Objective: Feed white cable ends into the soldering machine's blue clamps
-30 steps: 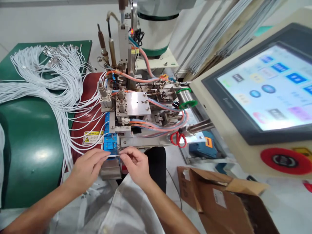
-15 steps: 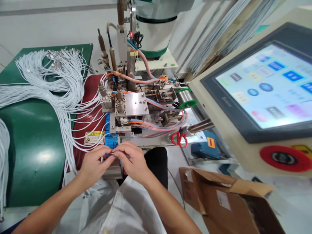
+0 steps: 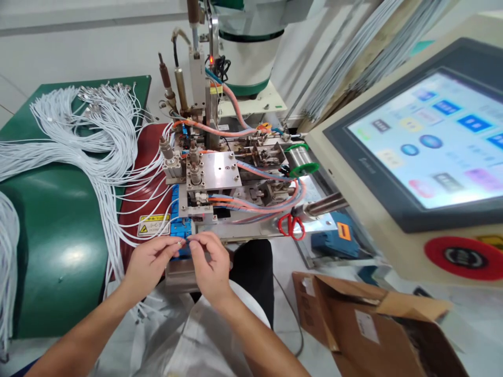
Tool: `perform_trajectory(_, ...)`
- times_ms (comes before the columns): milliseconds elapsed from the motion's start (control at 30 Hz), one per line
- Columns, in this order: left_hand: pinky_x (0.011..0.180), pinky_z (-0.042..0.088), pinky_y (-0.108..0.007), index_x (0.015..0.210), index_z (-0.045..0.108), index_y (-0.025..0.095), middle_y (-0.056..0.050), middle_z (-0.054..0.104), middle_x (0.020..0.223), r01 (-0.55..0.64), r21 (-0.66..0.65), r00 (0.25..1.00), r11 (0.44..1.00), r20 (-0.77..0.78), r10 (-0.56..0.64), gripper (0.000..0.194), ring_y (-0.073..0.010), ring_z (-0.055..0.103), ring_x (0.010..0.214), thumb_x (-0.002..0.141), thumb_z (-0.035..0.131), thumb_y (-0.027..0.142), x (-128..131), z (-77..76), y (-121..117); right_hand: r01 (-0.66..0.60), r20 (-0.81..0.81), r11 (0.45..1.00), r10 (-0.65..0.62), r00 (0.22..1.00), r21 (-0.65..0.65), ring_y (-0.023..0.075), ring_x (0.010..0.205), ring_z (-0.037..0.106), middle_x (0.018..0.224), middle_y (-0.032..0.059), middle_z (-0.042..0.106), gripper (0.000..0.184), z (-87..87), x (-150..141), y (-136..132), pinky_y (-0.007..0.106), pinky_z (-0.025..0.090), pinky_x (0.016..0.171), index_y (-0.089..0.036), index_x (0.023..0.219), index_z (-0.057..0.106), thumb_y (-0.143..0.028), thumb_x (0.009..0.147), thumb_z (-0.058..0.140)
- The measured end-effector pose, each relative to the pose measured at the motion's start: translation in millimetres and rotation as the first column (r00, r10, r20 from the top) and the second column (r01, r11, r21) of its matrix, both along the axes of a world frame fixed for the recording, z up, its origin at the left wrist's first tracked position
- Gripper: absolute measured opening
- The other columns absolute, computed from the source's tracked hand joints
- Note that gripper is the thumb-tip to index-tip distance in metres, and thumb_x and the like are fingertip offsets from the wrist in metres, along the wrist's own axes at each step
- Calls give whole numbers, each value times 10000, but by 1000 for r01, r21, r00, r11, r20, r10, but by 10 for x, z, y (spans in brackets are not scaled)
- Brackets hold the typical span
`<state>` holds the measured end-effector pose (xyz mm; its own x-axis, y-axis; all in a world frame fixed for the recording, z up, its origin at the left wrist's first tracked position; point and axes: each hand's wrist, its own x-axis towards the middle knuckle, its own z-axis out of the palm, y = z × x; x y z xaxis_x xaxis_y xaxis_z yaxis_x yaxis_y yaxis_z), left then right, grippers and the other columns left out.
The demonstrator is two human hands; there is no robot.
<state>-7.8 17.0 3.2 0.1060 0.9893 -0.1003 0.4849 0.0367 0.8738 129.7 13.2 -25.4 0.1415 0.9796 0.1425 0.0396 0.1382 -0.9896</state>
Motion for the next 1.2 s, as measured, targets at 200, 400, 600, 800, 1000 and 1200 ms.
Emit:
perform_trajectory(200, 744, 524, -273, 828, 705, 204, -19, 710, 827, -89, 32, 995, 995, 40, 88, 146, -157, 648, 763, 785, 568, 232, 28, -85, -29, -33, 120, 998, 26, 992, 59, 145, 667, 566, 723, 31, 599, 81, 40, -29, 20, 268, 469, 595, -195, 748, 637, -145, 760, 574)
perform_trajectory(400, 717, 540, -278, 822, 708, 189, -28, 716, 810, -133, 37, 991, 990, 14, 133, 147, -160, 659, 729, 766, 574, 210, 54, -95, -47, -17, 192, 998, 4, 981, 67, 144, 651, 562, 692, 25, 592, 99, 65, -74, 31, 270, 468, 607, -191, 704, 612, -140, 763, 552)
perform_trajectory(600, 702, 541, -266, 840, 706, 173, -35, 715, 811, -183, 61, 983, 981, 37, 181, 166, -162, 657, 734, 773, 570, 241, 74, -97, -58, 21, 220, 997, -36, 975, 70, 149, 670, 555, 709, 27, 575, 103, 37, -121, 22, 270, 462, 611, -185, 721, 590, -149, 781, 514)
perform_trajectory(800, 707, 540, -269, 841, 710, 171, -39, 714, 809, -176, 53, 983, 983, 54, 174, 168, -160, 656, 721, 772, 563, 216, 80, -121, -65, 21, 225, 997, -37, 974, 71, 152, 672, 556, 701, 26, 582, 96, 35, -122, 24, 278, 460, 618, -193, 716, 600, -154, 775, 535)
perform_trajectory(1000, 696, 537, -275, 827, 707, 174, -41, 712, 801, -181, 83, 983, 980, 30, 179, 169, -165, 652, 721, 773, 558, 234, 82, -138, -70, 8, 232, 998, -24, 972, 69, 154, 686, 544, 709, 28, 567, 103, 24, -143, 30, 283, 455, 633, -190, 706, 573, -151, 779, 512)
perform_trajectory(1200, 663, 529, -248, 851, 697, 170, -38, 708, 797, -162, 90, 986, 983, 43, 159, 181, -153, 644, 708, 794, 538, 237, 65, -160, -83, -2, 138, 1000, 0, 990, 13, 139, 655, 532, 701, 17, 545, 103, 28, -168, 40, 256, 449, 590, -187, 696, 559, -148, 775, 505)
